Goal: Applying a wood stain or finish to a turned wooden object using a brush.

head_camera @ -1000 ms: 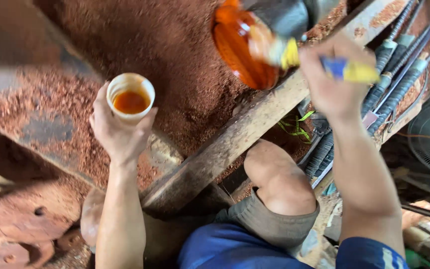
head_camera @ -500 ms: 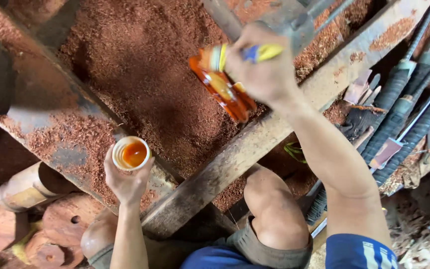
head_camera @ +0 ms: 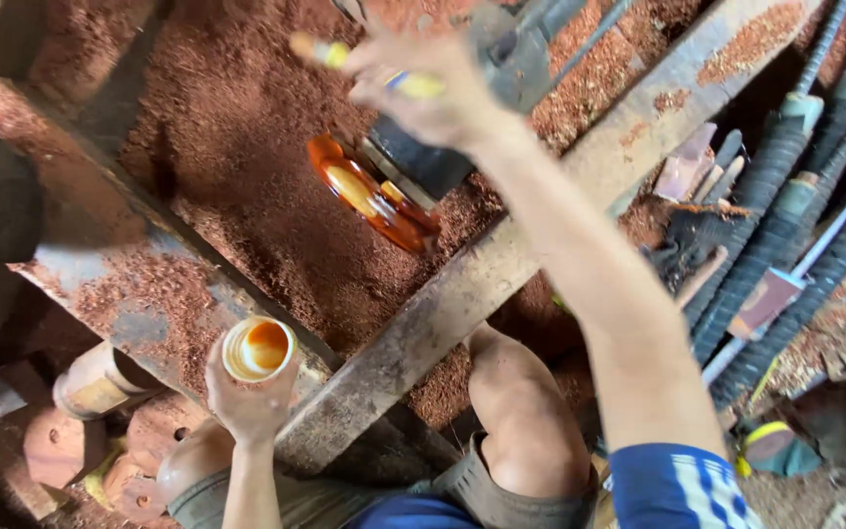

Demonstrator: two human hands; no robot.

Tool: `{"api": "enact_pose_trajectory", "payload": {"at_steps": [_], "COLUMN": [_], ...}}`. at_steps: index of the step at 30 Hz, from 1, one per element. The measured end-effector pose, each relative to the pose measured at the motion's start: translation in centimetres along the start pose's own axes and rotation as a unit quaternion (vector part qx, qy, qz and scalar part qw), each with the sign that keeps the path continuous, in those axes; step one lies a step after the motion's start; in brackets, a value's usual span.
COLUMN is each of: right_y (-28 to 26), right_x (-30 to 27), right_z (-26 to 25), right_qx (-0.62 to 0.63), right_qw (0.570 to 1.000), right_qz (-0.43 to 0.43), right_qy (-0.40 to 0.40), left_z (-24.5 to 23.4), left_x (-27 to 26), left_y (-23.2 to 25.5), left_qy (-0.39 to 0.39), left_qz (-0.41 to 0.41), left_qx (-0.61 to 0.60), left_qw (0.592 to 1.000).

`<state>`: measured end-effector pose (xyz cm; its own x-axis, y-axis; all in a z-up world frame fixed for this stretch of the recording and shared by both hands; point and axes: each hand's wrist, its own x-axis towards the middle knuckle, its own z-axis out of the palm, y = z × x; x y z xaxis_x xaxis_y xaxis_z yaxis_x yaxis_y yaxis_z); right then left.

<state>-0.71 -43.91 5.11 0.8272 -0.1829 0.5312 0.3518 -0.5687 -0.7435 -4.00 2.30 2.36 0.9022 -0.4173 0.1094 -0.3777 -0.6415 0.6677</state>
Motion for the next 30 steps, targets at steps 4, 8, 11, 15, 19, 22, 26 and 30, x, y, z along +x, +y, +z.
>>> {"api": "enact_pose_trajectory", "payload": {"at_steps": [4, 8, 11, 15, 19, 22, 26, 30], "right_y": [3.8, 4.0, 3.2, 3.0, 2.8, 2.0, 2.9, 1.9], "right_x": [-0.2, -1.6, -1.6, -3.0, -4.8, -5.7, -8.6, -11.5], "right_z": [3.9, 4.1, 3.8, 3.8, 3.1, 2.3, 2.7, 1.8], "right_qx": [-0.124, -0.219, -0.219, -0.212, -0.219, -0.225, -0.225, -0.187], "right_qw": [0.980, 0.949, 0.950, 0.959, 0.968, 0.972, 0.957, 0.961], "right_qz": [0.046, 0.112, 0.127, 0.103, 0.041, -0.041, -0.166, -0.154], "right_qy": [-0.147, -0.198, -0.185, -0.155, -0.116, -0.053, 0.081, 0.136], "left_z": [0.6, 1.3, 1.7, 1.1, 0.9, 0.6, 1.1, 1.8], "left_x": [-0.3, -0.7, -0.9, -0.2, 0.2, 0.2, -0.7, -1.1], "left_y": [0.6, 1.5, 1.7, 2.6, 2.0, 1.5, -0.2, -1.7], "left_qy": [0.008, -0.017, -0.017, -0.022, -0.031, -0.029, -0.009, -0.018], "left_qz": [0.050, 0.015, 0.009, -0.022, 0.007, -0.002, 0.001, 0.012], "left_qx": [-0.038, 0.021, 0.059, 0.092, 0.094, 0.105, 0.079, 0.089], "left_qw": [0.998, 1.000, 0.998, 0.995, 0.995, 0.994, 0.997, 0.996]}}
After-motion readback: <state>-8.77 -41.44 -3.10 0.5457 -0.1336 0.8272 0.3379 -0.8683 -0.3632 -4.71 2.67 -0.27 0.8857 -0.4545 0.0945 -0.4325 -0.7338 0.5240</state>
